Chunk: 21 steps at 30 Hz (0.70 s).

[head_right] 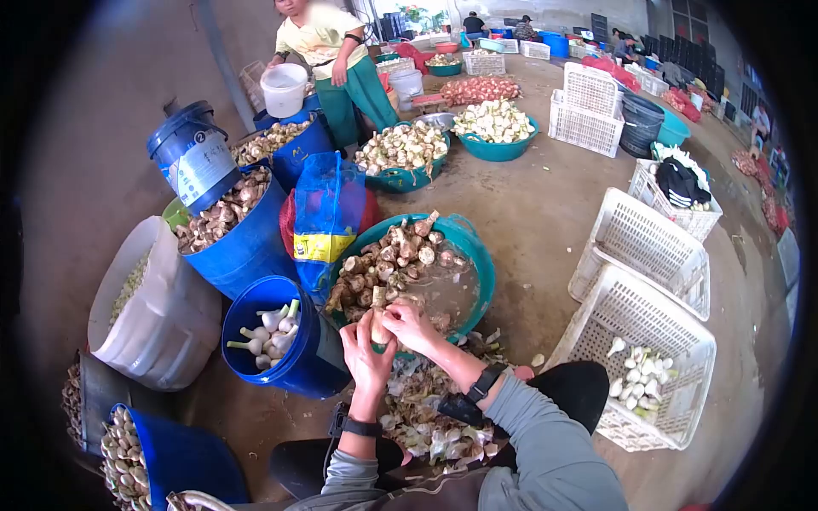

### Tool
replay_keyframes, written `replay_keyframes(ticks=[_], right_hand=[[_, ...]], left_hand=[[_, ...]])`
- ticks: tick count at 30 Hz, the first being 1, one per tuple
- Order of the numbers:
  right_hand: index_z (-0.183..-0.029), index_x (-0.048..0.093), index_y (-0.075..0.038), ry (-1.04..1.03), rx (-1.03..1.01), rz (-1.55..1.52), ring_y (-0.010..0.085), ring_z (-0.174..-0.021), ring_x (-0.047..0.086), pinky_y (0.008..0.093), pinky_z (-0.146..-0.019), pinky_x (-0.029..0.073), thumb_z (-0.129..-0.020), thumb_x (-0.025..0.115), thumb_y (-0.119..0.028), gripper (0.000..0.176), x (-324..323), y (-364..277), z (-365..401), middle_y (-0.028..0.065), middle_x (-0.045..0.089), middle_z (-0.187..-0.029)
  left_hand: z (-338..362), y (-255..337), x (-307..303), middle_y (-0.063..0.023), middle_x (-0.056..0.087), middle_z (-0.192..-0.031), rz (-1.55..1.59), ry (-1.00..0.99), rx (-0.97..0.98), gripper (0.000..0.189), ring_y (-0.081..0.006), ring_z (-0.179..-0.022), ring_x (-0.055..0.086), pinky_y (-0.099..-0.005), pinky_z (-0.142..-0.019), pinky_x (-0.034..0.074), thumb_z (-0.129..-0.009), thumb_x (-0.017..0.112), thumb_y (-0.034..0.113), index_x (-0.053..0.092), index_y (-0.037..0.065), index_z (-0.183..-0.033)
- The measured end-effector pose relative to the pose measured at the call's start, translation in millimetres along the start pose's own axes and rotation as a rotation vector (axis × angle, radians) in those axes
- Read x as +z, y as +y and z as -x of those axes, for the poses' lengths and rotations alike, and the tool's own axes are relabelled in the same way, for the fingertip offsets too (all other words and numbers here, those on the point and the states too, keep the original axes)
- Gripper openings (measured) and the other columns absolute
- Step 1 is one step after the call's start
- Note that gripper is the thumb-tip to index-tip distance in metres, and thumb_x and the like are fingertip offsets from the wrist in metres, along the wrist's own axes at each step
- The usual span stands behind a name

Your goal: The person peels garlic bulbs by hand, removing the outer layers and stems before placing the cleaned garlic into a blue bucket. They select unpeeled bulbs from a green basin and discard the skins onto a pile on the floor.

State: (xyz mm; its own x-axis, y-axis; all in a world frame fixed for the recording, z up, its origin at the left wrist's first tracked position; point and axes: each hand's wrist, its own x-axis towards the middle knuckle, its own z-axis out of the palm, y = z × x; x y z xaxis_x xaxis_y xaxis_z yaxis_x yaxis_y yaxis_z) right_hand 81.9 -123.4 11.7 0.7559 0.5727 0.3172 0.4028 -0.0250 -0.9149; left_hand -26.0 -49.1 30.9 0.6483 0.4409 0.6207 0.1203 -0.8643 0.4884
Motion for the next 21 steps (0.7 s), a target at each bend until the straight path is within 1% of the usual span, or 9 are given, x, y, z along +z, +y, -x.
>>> replay_keyframes(ticks=[5,7,9,11,13,15,17,19,21], right_hand=[[-0.066,0.053,-0.003,0.113,0.078,-0.092,0.0134,-0.055,0.049,0.0295,-0.050,0.039,-0.083,0.053,-0.012,0.019,-4,-4,40,0.0037,0.048,-0.060],[-0.068,0.054,-0.008,0.046,0.412,-0.640,0.0073,-0.052,0.044,0.0242,-0.046,0.035,-0.087,0.052,-0.014,0.021,-10,3,46,-0.0013,0.047,-0.061],[-0.075,0.057,-0.011,0.022,0.356,-0.717,0.0051,-0.050,0.041,0.0215,-0.045,0.032,-0.091,0.051,-0.021,0.020,-15,6,53,-0.0032,0.048,-0.062],[-0.081,0.058,-0.007,-0.153,0.544,-0.912,0.0053,-0.052,0.042,0.0217,-0.047,0.033,-0.093,0.052,-0.025,0.023,-23,-11,54,-0.0024,0.051,-0.066],[-0.091,0.059,-0.008,-0.258,0.448,-0.529,0.0035,-0.049,0.039,0.0199,-0.044,0.029,-0.092,0.053,-0.032,0.025,-22,-24,56,-0.0045,0.050,-0.067],[-0.097,0.060,-0.006,-0.366,0.489,-0.766,0.0041,-0.047,0.036,0.0192,-0.042,0.027,-0.092,0.055,-0.028,0.023,-19,-14,49,-0.0041,0.051,-0.066],[-0.097,0.058,-0.003,-0.366,0.456,-0.632,0.0067,-0.052,0.042,0.0208,-0.046,0.033,-0.092,0.054,-0.025,0.023,-13,-14,47,-0.0016,0.054,-0.076],[-0.094,0.059,0.001,-0.248,0.370,-0.343,0.0096,-0.056,0.051,0.0249,-0.048,0.040,-0.093,0.053,-0.021,0.022,-9,-55,55,0.0033,0.058,-0.072],[-0.091,0.060,0.001,-0.223,0.277,-0.334,0.0089,-0.054,0.050,0.0249,-0.048,0.039,-0.092,0.053,-0.020,0.022,2,-21,52,0.0028,0.058,-0.071]], left_hand=[[30,8,-6,-0.0133,0.050,-0.105,0.186,-0.078,0.003,0.061,-0.0262,-0.088,0.055,-0.0347,-0.075,0.048,-0.067,0.073,0.016,0.049,0.011,-0.123],[36,2,2,-0.0100,0.051,-0.116,1.230,-0.340,-0.500,0.058,-0.0190,-0.096,0.055,-0.0298,-0.077,0.048,-0.077,0.067,0.014,0.042,0.010,-0.129],[45,3,-2,-0.0087,0.051,-0.117,1.265,-0.348,-0.497,0.058,-0.0170,-0.098,0.054,-0.0283,-0.078,0.047,-0.080,0.064,0.014,0.037,0.010,-0.132],[47,3,-8,-0.0062,0.051,-0.119,1.316,-0.373,-0.512,0.060,-0.0128,-0.101,0.052,-0.0252,-0.079,0.045,-0.086,0.057,0.012,0.028,0.009,-0.139],[49,3,-7,-0.0063,0.050,-0.122,1.106,-0.345,-0.281,0.063,-0.0142,-0.100,0.053,-0.0262,-0.075,0.047,-0.088,0.052,0.018,0.021,0.009,-0.142],[49,0,-10,-0.0083,0.050,-0.121,1.301,-0.325,-0.380,0.061,-0.0162,-0.095,0.055,-0.0265,-0.070,0.047,-0.089,0.047,0.028,0.020,0.010,-0.142],[49,3,-8,-0.0086,0.053,-0.110,1.592,-0.206,-0.556,0.060,-0.0171,-0.077,0.054,-0.0285,-0.059,0.045,-0.090,0.040,0.046,0.028,0.009,-0.136],[52,-15,-8,-0.0073,0.054,-0.102,2.130,-0.407,-0.732,0.059,-0.0168,-0.071,0.052,-0.0287,-0.059,0.045,-0.089,0.038,0.052,0.034,0.010,-0.131],[53,-9,-13,-0.0071,0.053,-0.097,2.171,-0.483,-0.686,0.057,-0.0170,-0.066,0.052,-0.0292,-0.059,0.045,-0.091,0.034,0.054,0.037,0.010,-0.126]])
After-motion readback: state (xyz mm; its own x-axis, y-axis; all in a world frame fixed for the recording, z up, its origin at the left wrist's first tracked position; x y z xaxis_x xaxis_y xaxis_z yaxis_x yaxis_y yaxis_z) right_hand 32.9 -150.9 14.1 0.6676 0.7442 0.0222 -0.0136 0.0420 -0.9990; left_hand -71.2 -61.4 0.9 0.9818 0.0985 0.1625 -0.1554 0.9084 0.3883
